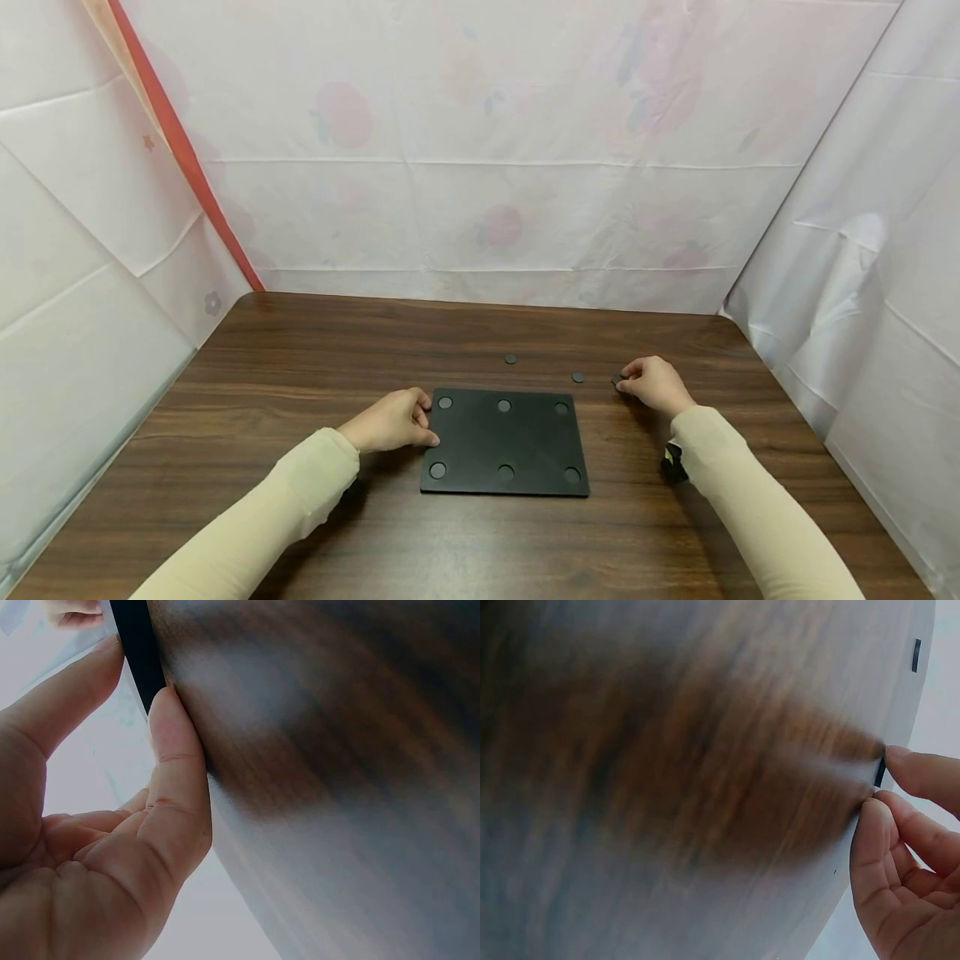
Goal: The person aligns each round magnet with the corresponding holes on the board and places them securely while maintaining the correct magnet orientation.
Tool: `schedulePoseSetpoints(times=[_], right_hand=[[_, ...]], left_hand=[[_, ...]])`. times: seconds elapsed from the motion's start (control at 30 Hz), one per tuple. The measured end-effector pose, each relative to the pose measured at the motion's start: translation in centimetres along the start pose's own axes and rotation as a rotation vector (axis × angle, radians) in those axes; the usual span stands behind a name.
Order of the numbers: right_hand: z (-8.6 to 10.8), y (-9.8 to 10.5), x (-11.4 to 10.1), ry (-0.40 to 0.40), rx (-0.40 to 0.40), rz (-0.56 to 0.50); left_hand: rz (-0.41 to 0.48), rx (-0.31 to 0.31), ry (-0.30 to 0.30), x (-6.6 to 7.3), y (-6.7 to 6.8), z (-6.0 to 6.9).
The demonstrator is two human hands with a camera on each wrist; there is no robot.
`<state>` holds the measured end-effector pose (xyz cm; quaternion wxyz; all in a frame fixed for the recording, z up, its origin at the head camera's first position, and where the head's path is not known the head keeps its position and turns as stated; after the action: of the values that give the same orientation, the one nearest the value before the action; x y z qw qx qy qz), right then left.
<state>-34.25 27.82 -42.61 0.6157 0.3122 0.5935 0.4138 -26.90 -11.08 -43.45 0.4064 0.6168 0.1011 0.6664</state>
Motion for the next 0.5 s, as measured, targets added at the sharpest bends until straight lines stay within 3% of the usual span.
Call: schedulePoseSetpoints(times=[0.5], right_hand=[[-0.26, -0.12, -0.19, 0.025, 0.020, 0.022]], left_hand=[[-0.008, 0.004, -0.003, 0.10, 0.06, 0.01]])
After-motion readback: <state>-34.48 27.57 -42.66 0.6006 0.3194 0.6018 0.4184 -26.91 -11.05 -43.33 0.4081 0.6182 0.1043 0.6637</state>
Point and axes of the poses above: each hand's wrist, its own z-axis away from the middle knuckle, its own y-axis out of the back of the hand, x = y × z, the point moved 8 cm from there along -z, towards the middle knuckle, and after that the axes turned 3 degrees about z, right-handed, at the moved point
